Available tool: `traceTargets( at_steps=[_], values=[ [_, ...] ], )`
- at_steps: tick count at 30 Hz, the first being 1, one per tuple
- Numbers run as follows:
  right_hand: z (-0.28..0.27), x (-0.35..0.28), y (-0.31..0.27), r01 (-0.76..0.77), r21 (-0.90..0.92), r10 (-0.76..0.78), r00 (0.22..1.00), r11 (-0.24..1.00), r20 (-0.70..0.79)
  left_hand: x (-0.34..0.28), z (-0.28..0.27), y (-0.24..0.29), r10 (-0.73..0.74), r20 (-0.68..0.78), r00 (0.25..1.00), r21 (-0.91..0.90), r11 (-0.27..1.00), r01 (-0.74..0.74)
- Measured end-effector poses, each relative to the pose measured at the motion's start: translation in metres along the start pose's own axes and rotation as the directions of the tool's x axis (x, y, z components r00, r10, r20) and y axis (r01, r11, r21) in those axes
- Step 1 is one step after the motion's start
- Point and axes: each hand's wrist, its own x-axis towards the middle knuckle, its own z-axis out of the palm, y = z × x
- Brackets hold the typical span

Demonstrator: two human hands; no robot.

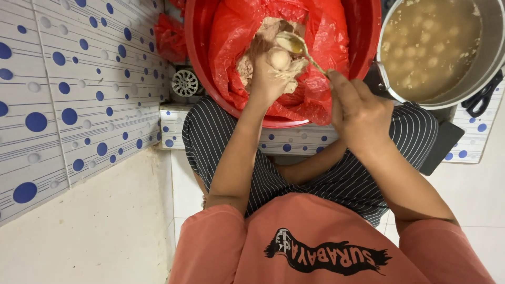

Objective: Forming meatballs by scooping meat paste from a bowl and dropping it into a pot of water using a spoon.

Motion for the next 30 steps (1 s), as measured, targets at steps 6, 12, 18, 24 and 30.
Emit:
traceTargets(
  at_steps=[6,12,18,24,30],
  values=[
    [0.007,-0.003,-0.01,-0.015,0.044,0.013,0.999,0.999,0.049,0.003,-0.001,-0.004,-0.09,0.036,0.995,-0.209,0.973,0.096],
    [0.023,-0.016,0.01,-0.667,0.596,0.357,0.744,0.448,0.564,0.004,0.0,-0.009,-0.228,-0.117,0.967,0.532,0.807,0.255],
    [0.021,-0.053,0.062,-0.728,0.66,0.5,0.649,0.188,0.573,0.018,-0.002,-0.039,-0.088,-0.003,0.996,0.518,0.852,0.077],
    [0.049,-0.128,0.17,-0.663,0.427,0.627,0.74,0.615,0.244,0.029,0.0,-0.052,-0.158,-0.167,0.973,0.337,0.919,0.207],
    [0.079,-0.162,0.209,-0.724,0.121,0.699,0.688,0.679,0.195,0.018,-0.006,-0.047,-0.017,-0.158,0.987,0.269,0.961,0.06]
  ],
)
